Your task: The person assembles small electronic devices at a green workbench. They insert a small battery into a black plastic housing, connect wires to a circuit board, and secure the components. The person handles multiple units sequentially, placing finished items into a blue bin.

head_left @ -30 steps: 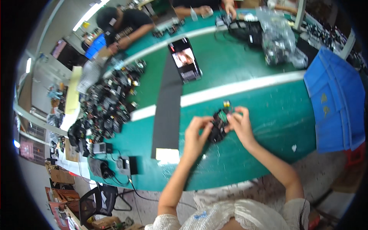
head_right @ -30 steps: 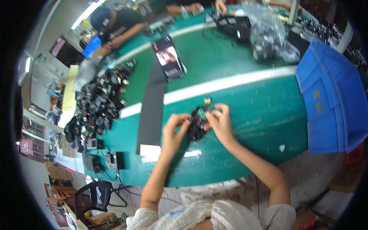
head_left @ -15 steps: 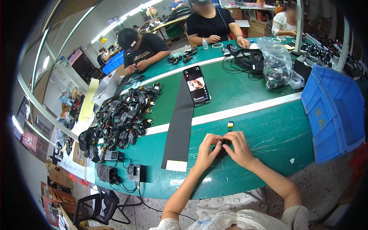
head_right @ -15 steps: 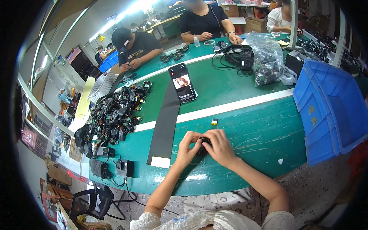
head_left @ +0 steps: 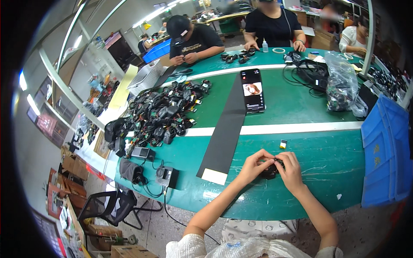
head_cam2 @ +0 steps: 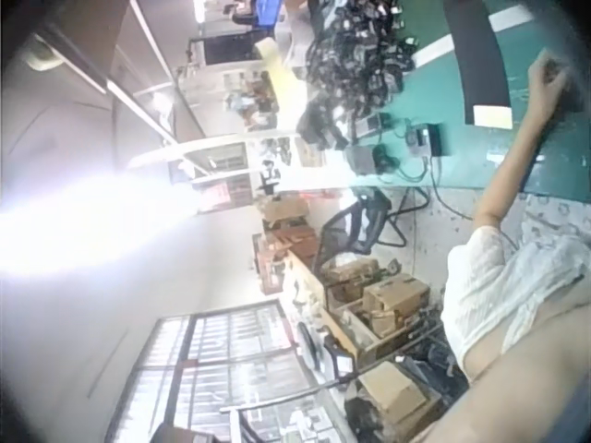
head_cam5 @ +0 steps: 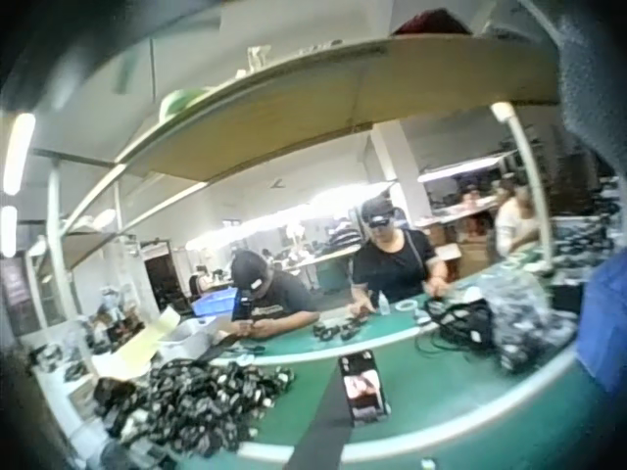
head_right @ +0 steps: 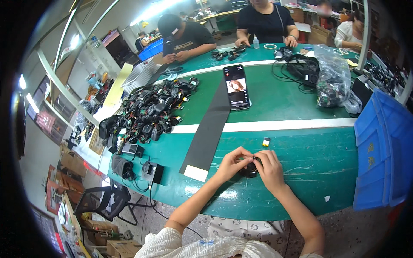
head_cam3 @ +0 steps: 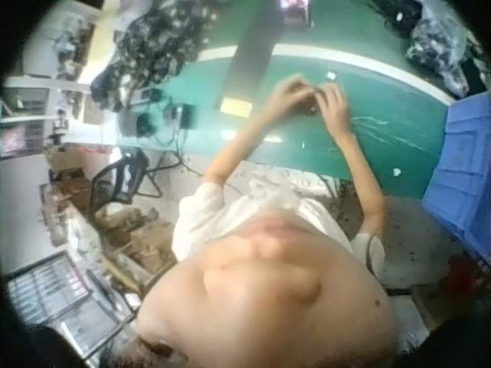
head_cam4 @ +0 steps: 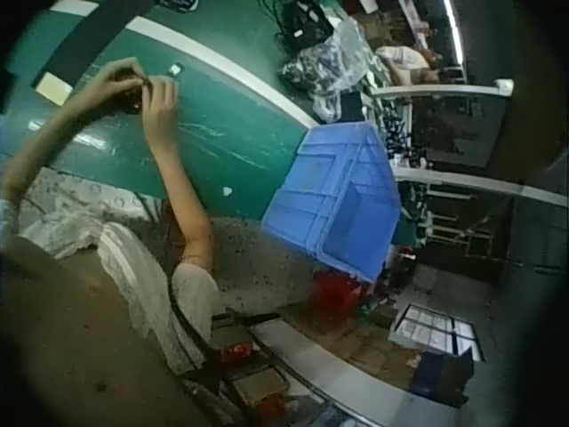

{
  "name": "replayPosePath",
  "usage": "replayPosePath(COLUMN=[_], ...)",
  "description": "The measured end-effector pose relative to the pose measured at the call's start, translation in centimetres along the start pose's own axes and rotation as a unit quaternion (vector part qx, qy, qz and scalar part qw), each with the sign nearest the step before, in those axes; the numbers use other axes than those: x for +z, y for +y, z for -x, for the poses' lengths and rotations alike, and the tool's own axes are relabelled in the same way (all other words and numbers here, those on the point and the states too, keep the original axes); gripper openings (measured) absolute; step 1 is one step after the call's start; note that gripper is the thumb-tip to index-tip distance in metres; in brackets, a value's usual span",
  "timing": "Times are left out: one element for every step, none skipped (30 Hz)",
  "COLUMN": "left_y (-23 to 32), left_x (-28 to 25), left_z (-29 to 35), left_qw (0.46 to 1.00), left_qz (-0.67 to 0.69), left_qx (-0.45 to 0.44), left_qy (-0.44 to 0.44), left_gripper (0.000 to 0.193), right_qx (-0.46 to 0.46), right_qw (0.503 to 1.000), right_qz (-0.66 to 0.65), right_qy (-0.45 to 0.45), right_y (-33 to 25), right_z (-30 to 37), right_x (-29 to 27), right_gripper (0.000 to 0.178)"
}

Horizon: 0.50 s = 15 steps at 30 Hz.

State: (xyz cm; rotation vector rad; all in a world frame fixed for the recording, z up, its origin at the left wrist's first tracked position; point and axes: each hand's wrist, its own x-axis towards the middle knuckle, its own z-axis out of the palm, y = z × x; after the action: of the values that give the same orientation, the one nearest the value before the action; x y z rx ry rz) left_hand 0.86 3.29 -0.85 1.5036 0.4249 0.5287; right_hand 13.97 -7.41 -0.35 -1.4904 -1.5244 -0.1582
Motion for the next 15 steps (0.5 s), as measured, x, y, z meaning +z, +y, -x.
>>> replayPosePath(left_y=[-0.1, -0.4, -0.6, -0.7, -0.9, -1.0, -1.0, -1.0, -1.1, -0.8, -1.2, -0.9, -0.6, -0.3, -0.3], left_x=[-0.1, -0.1, 0.0, 0.1, 0.1, 0.1, 0.0, -0.1, -0.1, -0.3, -0.3, -0.2, -0.1, -0.1, 0.0], left_z=[0.1, 0.1, 0.1, 0.2, 0.1, 0.0, 0.0, -0.2, -0.2, -0.4, -0.6, -0.8, -0.7, -0.7, -0.6], left_qw=[1.000, 1.000, 0.999, 0.999, 0.998, 0.998, 0.997, 0.998, 0.999, 0.998, 0.998, 0.999, 0.998, 0.999, 1.000], left_qz=[0.007, 0.015, 0.024, 0.040, 0.047, 0.053, 0.059, 0.047, 0.039, 0.035, 0.037, 0.047, 0.057, 0.039, 0.020], left_qx=[0.009, 0.019, 0.028, 0.034, 0.037, 0.039, 0.040, 0.042, 0.037, 0.049, 0.044, 0.027, 0.009, 0.007, 0.005], left_qy=[0.004, 0.005, 0.006, 0.012, 0.010, 0.007, 0.003, -0.001, -0.009, -0.013, -0.001, 0.001, 0.004, 0.012, 0.020], left_gripper=[0.009, 0.009, 0.009, 0.008, 0.007, 0.007, 0.007, 0.007, 0.008, 0.009, 0.008, 0.007, 0.007, 0.006, 0.005], right_qx=[-0.008, -0.009, -0.007, -0.002, 0.002, 0.005, -0.003, -0.006, -0.002, 0.010, 0.017, 0.022, 0.028, 0.029, 0.030], right_qw=[1.000, 1.000, 1.000, 1.000, 1.000, 1.000, 1.000, 1.000, 1.000, 1.000, 1.000, 0.999, 0.999, 0.999, 0.999], right_qz=[0.005, 0.007, 0.007, 0.006, 0.006, 0.003, 0.001, 0.000, 0.001, -0.007, -0.002, 0.005, 0.012, 0.016, 0.021], right_qy=[0.000, 0.003, 0.003, 0.003, 0.002, 0.011, 0.019, 0.025, 0.028, 0.029, 0.026, 0.023, 0.020, 0.022, 0.023], right_y=[-0.2, -0.3, -0.4, -0.5, -0.5, -0.4, -0.4, -0.4, -0.3, -0.1, -0.1, 0.3, 0.4, 0.4, 0.4], right_z=[0.0, 0.0, 0.0, 0.0, 0.0, 0.1, -0.1, -0.3, 0.0, -0.2, -0.3, -0.5, -0.2, -0.4, -0.4], right_x=[0.1, 0.1, 0.1, 0.1, 0.1, 0.2, 0.3, 0.3, 0.1, 0.2, 0.1, 0.2, 0.3, 0.4, 0.5], right_gripper=[0.020, 0.021, 0.021, 0.021, 0.021, 0.019, 0.019, 0.018, 0.018, 0.017, 0.017, 0.018, 0.018, 0.018, 0.018])
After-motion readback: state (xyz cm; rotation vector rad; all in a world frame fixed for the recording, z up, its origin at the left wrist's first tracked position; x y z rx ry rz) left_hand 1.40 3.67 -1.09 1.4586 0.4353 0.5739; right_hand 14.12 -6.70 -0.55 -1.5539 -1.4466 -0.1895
